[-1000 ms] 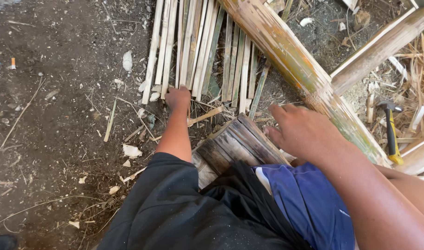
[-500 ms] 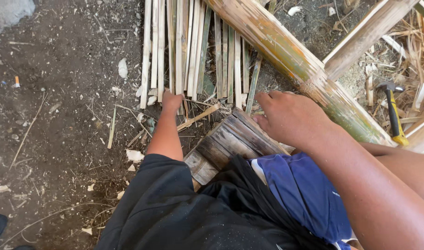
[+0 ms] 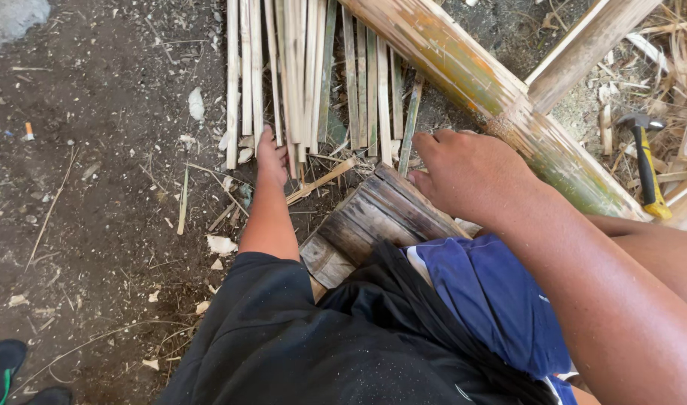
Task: The person assembles a bamboo frame by cutting bamboo strips with a hand saw and securing them with nails using a hammer. They repeatedly position strips, saw them to length, and hammer nails into the frame joints.
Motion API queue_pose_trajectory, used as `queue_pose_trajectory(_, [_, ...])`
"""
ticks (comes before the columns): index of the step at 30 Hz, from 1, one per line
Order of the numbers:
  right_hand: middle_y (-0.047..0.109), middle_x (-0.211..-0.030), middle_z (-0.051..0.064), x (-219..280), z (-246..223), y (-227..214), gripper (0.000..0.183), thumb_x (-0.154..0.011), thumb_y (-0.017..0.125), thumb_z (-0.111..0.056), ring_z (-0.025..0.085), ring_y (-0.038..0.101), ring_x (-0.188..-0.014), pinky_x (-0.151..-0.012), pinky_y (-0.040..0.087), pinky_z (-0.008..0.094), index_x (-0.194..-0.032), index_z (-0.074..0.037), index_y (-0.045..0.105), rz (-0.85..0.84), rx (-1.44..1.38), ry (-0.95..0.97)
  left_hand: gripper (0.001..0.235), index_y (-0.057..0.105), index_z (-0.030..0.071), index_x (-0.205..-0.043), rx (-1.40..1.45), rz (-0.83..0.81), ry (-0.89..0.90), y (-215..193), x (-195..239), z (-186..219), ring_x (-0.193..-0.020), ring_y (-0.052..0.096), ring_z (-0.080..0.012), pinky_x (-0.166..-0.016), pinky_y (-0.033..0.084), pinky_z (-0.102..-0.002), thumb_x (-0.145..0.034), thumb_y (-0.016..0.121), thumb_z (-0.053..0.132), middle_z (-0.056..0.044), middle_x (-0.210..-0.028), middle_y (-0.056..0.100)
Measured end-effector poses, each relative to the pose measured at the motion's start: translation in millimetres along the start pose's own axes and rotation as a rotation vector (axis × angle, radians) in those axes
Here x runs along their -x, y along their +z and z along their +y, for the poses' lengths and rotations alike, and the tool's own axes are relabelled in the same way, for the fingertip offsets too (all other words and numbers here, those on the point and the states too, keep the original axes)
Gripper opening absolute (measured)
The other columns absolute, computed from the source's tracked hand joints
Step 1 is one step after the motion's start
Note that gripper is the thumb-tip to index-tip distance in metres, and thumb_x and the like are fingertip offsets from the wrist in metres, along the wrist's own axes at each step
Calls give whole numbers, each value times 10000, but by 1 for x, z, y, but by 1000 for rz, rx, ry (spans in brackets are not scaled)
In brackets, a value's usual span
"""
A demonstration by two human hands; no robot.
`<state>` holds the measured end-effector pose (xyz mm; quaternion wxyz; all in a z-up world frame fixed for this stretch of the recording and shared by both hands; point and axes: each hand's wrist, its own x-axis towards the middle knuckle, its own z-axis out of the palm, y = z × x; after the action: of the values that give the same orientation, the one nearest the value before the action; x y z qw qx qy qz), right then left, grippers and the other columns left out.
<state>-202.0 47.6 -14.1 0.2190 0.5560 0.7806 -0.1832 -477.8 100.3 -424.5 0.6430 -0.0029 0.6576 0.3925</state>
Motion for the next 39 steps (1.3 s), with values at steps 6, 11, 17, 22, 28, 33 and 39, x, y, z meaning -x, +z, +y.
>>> queue_pose_trajectory(6, [705, -1059, 200, -2, -3, 0, 429, -958, 591, -385, 375, 703, -1007, -838, 583, 492, -1202, -33, 614, -29, 29, 14, 372, 667, -15, -1213, -242, -275, 19, -21, -5, 14, -795, 599, -171, -739, 569, -327, -918, 722, 205, -97, -1000, 649])
queue_pose_trajectory(11, [706, -1068, 193, -2, -4, -1, 395, -954, 596, -365, 382, 697, -1012, -835, 580, 502, -1174, -38, 622, 26, 27, 0, 567, 627, -9, -1235, -974, 26, 343, 11, -10, -29, -990, 614, -320, -866, 550, -437, -825, 848, 313, -207, -1163, 613])
queue_pose_trajectory(17, [712, -1057, 187, 5, 6, -2, 387, -951, 611, -377, 392, 696, -1003, -845, 565, 512, -1160, -52, 621, 16, 15, 66, 659, 581, -35, -1269, -1106, 147, 403, 11, -43, -52, -1061, 649, -377, -914, 546, -483, -822, 872, 353, -250, -1187, 633])
queue_pose_trajectory(22, [705, -1065, 178, 11, 14, -4, 382, -932, 621, -377, 388, 685, -1015, -838, 558, 515, -1113, -41, 629, 76, -30, 64, 338, 728, 21, -1155, -942, -3, 218, -14, -39, -29, -849, 707, -269, -805, 560, -477, -940, 711, 281, -156, -958, 727])
queue_pose_trajectory(28, [713, -1055, 189, 13, 19, -6, 391, -958, 609, -386, 390, 691, -1018, -860, 560, 507, -1117, -29, 639, 103, -42, 66, 205, 717, 38, -986, -843, 396, 685, -75, 0, 17, -839, 678, -355, -785, 528, -497, -924, 683, 230, -181, -890, 703])
queue_pose_trajectory(33, [721, -1067, 198, 16, 16, -10, 393, -958, 609, -379, 397, 690, -1017, -871, 556, 510, -1161, -44, 637, 142, -35, 60, 218, 701, 7, -917, -803, 475, 922, -94, 70, 23, -737, 660, -315, -679, 503, -487, -943, 664, 220, -154, -830, 683])
queue_pose_trajectory(39, [719, -1081, 215, 32, 39, -37, 444, -946, 643, -338, 404, 692, -985, -845, 556, 507, -1278, -43, 637, 448, -155, -51, 265, 622, 37, -956, -165, -60, 778, -17, 130, 35, -474, 437, -85, -421, 351, -269, -1093, 466, 202, -18, -660, 525])
